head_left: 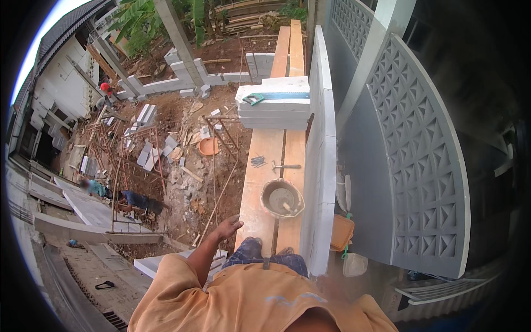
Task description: The person measures and cuts white rectangular tiles on a wooden plank at a construction site. They use a tape measure to mark dimensions, a hand saw to cut the tile, and a hammer to tap the cut piece into place.
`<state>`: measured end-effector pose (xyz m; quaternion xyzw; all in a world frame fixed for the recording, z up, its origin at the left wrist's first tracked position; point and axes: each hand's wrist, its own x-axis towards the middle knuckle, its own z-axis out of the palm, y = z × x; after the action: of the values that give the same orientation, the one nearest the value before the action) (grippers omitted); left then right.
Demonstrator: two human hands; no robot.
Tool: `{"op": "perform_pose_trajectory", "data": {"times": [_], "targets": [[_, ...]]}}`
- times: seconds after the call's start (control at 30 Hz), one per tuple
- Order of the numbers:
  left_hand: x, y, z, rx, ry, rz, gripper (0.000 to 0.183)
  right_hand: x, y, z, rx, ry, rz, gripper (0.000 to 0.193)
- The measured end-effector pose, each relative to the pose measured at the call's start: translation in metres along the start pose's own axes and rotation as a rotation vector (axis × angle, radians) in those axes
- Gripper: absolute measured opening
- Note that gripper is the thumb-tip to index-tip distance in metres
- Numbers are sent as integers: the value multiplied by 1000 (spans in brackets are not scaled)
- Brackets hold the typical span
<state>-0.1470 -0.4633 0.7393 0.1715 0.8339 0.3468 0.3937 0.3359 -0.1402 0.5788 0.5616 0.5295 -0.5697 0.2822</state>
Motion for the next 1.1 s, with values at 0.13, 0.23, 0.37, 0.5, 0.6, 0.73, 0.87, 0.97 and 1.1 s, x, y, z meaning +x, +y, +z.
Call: {"op": "perform_pose_trajectory", "data": {"times": [0.13,0.23,0.37,0.5,0.6,0.73,0.87,0.97,1.1], "targets": [[-43,-22,-25,-116,187,-53,69,-46,-60,-68,-36,243,-69,44],[-76,-58,-15,-220,198,-242,53,-41,-121,-109,30,283,-150,39],[-115,-151,6,-88,74,-499,39,4,-198,-120,48,226,-293,40],[-115,-172,35,-269,216,-613,43,27,-261,-87,-95,218,-429,38],[-74,-124,15,-291,133,-759,43,27,-297,-60,-273,79,-390,42],[0,-89,-7,-298,133,-422,47,70,-320,-72,-474,33,-498,44],[73,-19,-70,-276,209,-153,57,94,-351,-97,-378,62,-434,45],[100,1,-115,-294,289,-136,59,59,-409,-84,-154,54,-306,38],[125,6,-120,-465,269,-217,57,71,-433,-88,-275,112,-445,42]]}}
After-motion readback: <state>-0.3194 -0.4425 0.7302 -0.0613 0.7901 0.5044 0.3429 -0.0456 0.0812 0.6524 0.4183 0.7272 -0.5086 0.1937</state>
